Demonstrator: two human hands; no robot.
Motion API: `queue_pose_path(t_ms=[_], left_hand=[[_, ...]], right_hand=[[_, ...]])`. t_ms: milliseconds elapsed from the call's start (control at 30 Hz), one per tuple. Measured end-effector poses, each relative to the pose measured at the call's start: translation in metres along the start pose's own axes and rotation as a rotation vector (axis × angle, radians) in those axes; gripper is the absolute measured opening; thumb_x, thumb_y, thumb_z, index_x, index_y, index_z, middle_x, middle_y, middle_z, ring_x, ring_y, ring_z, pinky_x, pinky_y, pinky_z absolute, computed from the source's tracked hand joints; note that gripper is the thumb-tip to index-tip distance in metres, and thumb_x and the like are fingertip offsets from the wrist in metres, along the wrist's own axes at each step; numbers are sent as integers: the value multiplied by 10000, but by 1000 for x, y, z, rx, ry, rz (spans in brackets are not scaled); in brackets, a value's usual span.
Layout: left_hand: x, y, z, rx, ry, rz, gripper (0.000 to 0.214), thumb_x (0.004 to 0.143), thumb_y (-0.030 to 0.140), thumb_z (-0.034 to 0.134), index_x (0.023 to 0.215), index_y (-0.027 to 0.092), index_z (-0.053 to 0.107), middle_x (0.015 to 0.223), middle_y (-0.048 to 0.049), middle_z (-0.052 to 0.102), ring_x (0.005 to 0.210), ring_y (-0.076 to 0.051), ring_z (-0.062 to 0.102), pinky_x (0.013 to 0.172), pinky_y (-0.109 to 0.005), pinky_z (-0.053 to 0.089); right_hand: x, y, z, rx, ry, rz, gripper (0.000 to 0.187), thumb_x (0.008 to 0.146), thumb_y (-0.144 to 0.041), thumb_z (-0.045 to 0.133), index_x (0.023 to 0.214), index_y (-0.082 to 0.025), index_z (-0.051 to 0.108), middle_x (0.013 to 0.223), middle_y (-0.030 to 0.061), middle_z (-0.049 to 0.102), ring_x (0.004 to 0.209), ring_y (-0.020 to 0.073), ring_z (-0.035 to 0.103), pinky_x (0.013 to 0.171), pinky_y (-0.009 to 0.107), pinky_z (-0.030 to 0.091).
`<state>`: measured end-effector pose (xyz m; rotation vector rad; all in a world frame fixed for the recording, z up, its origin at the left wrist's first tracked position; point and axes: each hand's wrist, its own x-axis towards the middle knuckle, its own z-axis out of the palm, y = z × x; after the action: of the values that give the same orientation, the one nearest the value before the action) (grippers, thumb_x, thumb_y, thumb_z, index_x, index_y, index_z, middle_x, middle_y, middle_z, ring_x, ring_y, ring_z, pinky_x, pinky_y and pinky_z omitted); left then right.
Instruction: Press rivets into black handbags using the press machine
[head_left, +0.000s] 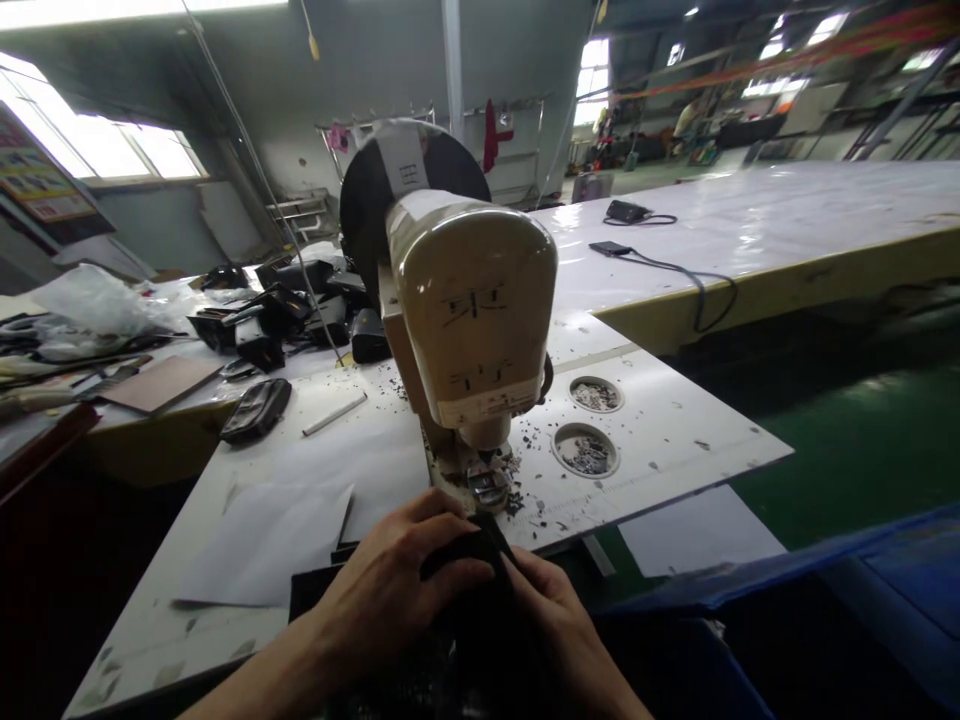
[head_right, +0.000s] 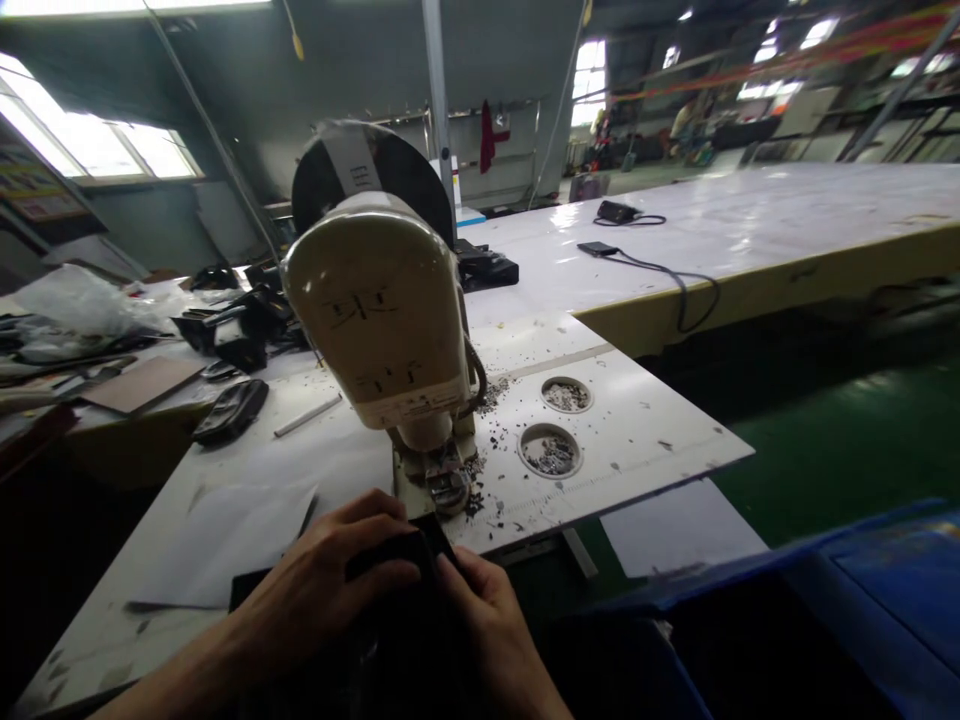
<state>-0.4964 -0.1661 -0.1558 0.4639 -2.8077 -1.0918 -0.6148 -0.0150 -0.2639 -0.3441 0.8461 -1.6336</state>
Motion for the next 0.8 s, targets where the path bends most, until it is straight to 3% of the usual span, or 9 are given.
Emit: queue_pose_path(t_ms=[167, 267, 500, 567, 633, 700, 800], left_hand=[[15, -16, 4, 177, 98, -36, 262, 1002, 457, 607, 1179, 265, 632, 1106, -27, 692, 1018, -273, 682, 883, -449, 538], [23, -24, 6, 210, 96, -38, 249, 1013, 448, 579, 1163, 250, 600, 1088, -33, 692, 998, -285, 686, 855, -459, 537], [37, -29, 11, 205, 47, 9, 213, 1038, 421, 534, 1161, 249, 560, 1089, -38, 677, 978, -254, 683, 852, -429, 553], [34, -26, 14, 260, 47, 37, 423, 952, 550, 649, 1225, 247, 535, 1154, -68, 667, 1026, -286, 675, 872, -456, 570], [27, -22, 18, 369, 58, 114, 855, 744, 688, 807, 1373, 228, 453, 1281, -133, 624, 1124, -354, 639, 927, -518, 572], [21, -20, 25, 480, 68, 180, 1176, 601, 697, 891, 1503, 195, 328, 1375, -190, 561, 1209, -401, 583, 997, -564, 548], [16, -20, 32, 558, 87, 152, 1189, 667, 594, 885, 1573, 183, 235, 1402, -199, 536, 1254, -391, 546, 1063, -568, 511]], right_hand=[[20, 4, -5, 43, 127, 4, 440, 850, -544, 817, 1051, -152, 796, 807, 42, 685, 725, 141, 569, 662, 218, 452], [27, 6, -7, 73, 166, 16, 494, 808, -599, 833, 1022, -155, 797, 775, 40, 672, 749, 156, 577, 671, 218, 455], [36, -3, -21, -125, 71, -31, 547, 840, -676, 765, 1024, -161, 769, 833, 25, 640, 772, 142, 511, 629, 198, 403], [39, -3, -27, -107, 83, -19, 529, 859, -655, 756, 966, -137, 764, 790, 21, 617, 708, 123, 479, 588, 196, 366], [42, -2, -32, -53, 94, -8, 507, 870, -632, 758, 937, -130, 759, 762, 17, 609, 671, 109, 462, 573, 193, 345], [45, -2, -36, 1, 102, -13, 490, 858, -621, 779, 933, -137, 761, 752, 17, 618, 670, 109, 474, 584, 192, 355], [49, -2, -38, 44, 107, 4, 499, 814, -632, 815, 894, -141, 765, 726, 20, 629, 682, 121, 513, 605, 197, 381]])
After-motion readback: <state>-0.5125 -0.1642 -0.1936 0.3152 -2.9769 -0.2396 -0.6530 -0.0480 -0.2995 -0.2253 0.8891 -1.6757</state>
